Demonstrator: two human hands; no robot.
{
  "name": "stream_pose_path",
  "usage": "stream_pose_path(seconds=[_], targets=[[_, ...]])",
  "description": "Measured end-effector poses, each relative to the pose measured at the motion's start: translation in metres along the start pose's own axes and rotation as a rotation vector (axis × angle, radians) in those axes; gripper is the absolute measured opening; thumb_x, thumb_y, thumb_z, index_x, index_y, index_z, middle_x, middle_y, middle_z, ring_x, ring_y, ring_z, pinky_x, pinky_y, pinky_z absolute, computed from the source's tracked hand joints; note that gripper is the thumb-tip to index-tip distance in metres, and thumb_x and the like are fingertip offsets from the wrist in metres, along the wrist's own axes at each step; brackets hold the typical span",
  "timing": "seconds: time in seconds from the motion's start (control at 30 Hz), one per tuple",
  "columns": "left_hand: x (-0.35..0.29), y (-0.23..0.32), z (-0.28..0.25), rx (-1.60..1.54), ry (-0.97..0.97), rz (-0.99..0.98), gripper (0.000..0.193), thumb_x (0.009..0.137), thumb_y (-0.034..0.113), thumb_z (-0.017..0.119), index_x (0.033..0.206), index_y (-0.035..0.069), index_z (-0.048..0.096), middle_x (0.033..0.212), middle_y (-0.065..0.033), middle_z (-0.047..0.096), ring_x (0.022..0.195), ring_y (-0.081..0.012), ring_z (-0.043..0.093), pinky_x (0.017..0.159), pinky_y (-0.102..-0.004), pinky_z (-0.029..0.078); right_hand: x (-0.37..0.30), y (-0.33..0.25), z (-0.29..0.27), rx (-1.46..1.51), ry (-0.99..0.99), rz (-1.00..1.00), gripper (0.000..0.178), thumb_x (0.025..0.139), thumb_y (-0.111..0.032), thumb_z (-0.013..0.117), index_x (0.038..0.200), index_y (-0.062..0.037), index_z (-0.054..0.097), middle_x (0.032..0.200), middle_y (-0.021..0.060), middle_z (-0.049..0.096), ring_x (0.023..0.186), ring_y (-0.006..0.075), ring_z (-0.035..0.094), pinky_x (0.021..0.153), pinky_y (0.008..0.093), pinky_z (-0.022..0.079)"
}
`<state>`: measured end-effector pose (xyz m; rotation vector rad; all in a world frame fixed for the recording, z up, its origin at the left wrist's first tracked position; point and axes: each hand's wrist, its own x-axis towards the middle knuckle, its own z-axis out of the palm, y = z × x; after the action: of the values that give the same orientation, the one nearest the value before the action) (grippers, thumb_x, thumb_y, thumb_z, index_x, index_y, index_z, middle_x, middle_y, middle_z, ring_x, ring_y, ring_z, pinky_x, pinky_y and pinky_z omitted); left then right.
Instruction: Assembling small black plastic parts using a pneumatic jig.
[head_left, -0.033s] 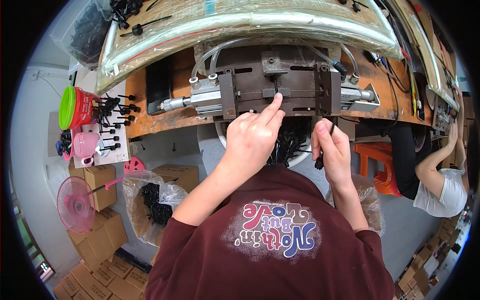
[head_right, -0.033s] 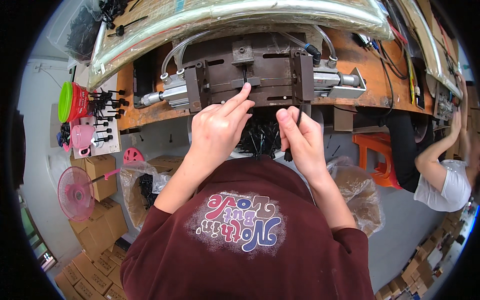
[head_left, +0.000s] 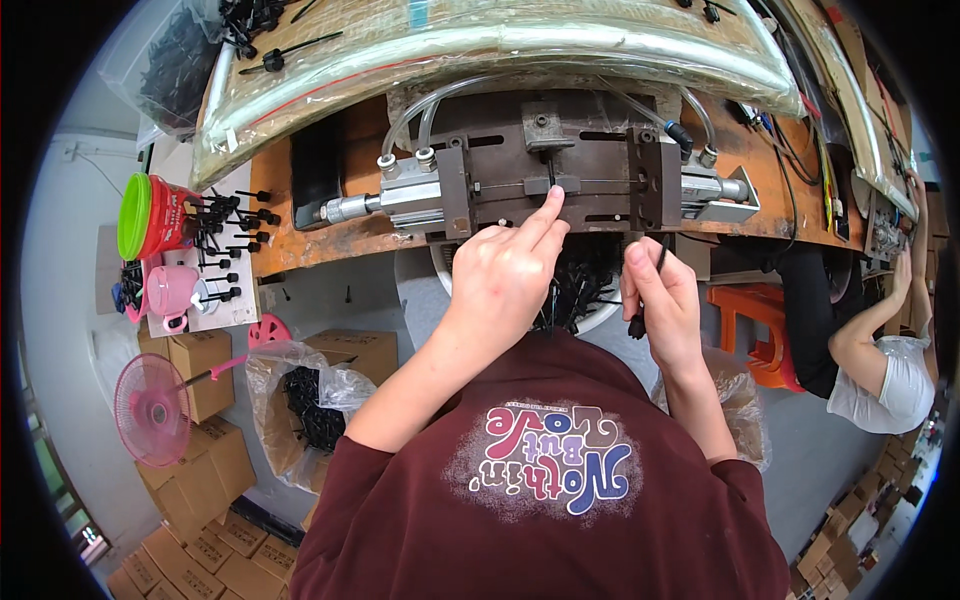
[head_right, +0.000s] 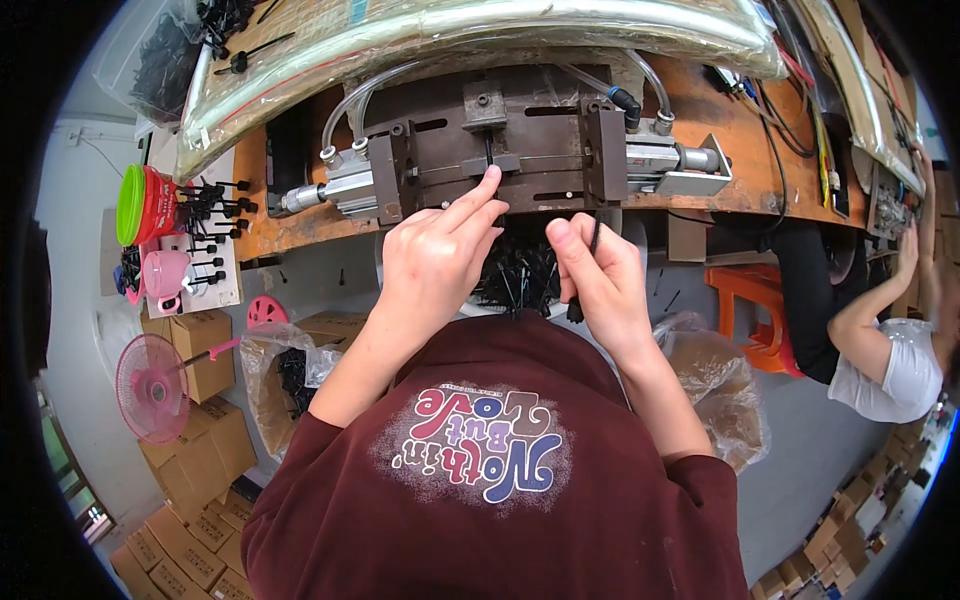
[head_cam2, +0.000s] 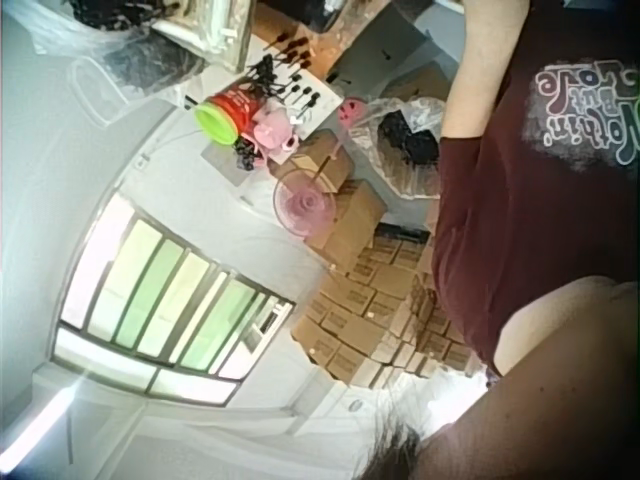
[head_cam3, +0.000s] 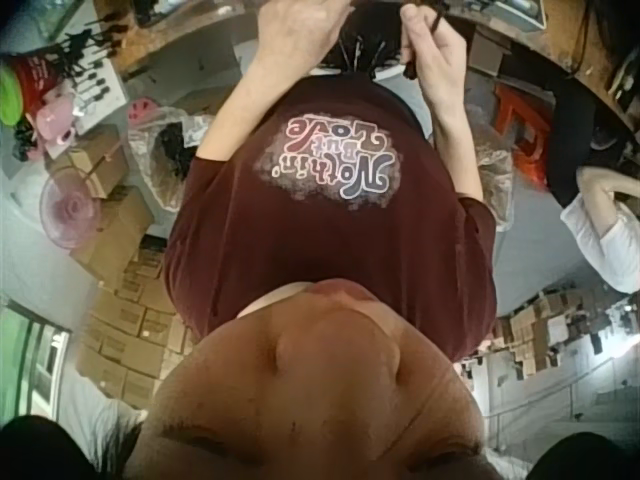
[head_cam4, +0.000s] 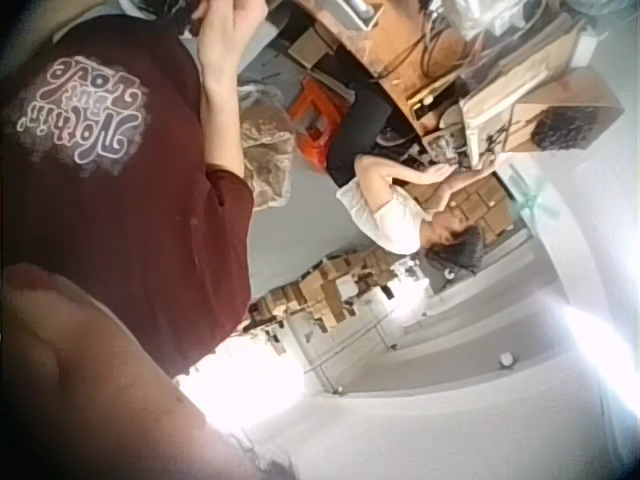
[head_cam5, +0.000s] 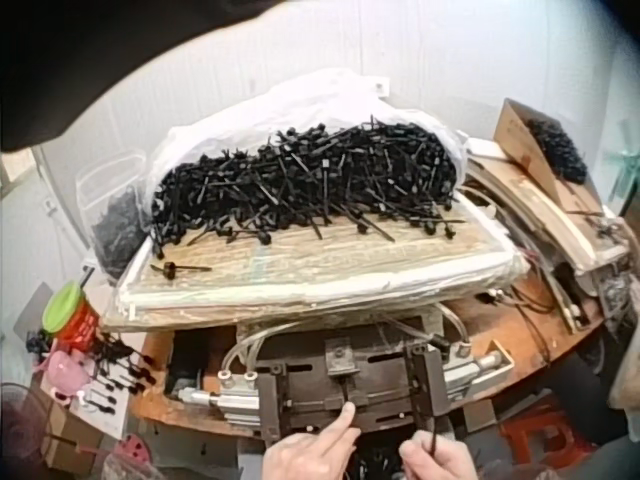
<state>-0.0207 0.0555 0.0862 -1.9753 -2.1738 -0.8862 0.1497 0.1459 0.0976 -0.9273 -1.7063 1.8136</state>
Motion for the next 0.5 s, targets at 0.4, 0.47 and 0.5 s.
stream_pose_path(seconds=[0.4,0.47,0.5], targets=[[-0.01,0.024,-0.013,-0.524,-0.035,0.239,0.03,0.067,0.011,0.082,0.094,0.003,0.07,0.095,-0.0066,0.066,0.076,-0.0215,0.065,0.063,-0.0311,0.053,0.008,0.013,0.018,0.233,0.027,0.051,0.039,0.101,-0.031,0.058,0.069,-0.0119,0.047,0.063,-0.0081,0.044,0.057,0.0005,0.036,0.05,0.0203,0.028],[-0.011,0.024,-0.01,-0.54,-0.017,0.215,0.03,0.067,0.009,0.082,0.094,0.003,0.07,0.094,-0.0065,0.065,0.077,-0.0219,0.064,0.063,-0.0318,0.053,0.007,0.013,0.021,0.302,-0.023,0.095,0.04,0.104,-0.035,0.052,0.072,-0.0116,0.049,0.065,-0.0072,0.044,0.059,0.0009,0.037,0.051,0.0205,0.028],[-0.01,0.024,-0.01,-0.558,-0.008,0.202,0.03,0.067,0.007,0.081,0.094,0.003,0.07,0.094,-0.0064,0.065,0.077,-0.0221,0.064,0.064,-0.0321,0.053,0.007,0.014,0.019,0.346,-0.061,0.115,0.039,0.104,-0.037,0.05,0.075,-0.011,0.051,0.066,-0.0066,0.046,0.059,0.001,0.039,0.05,0.0199,0.029]])
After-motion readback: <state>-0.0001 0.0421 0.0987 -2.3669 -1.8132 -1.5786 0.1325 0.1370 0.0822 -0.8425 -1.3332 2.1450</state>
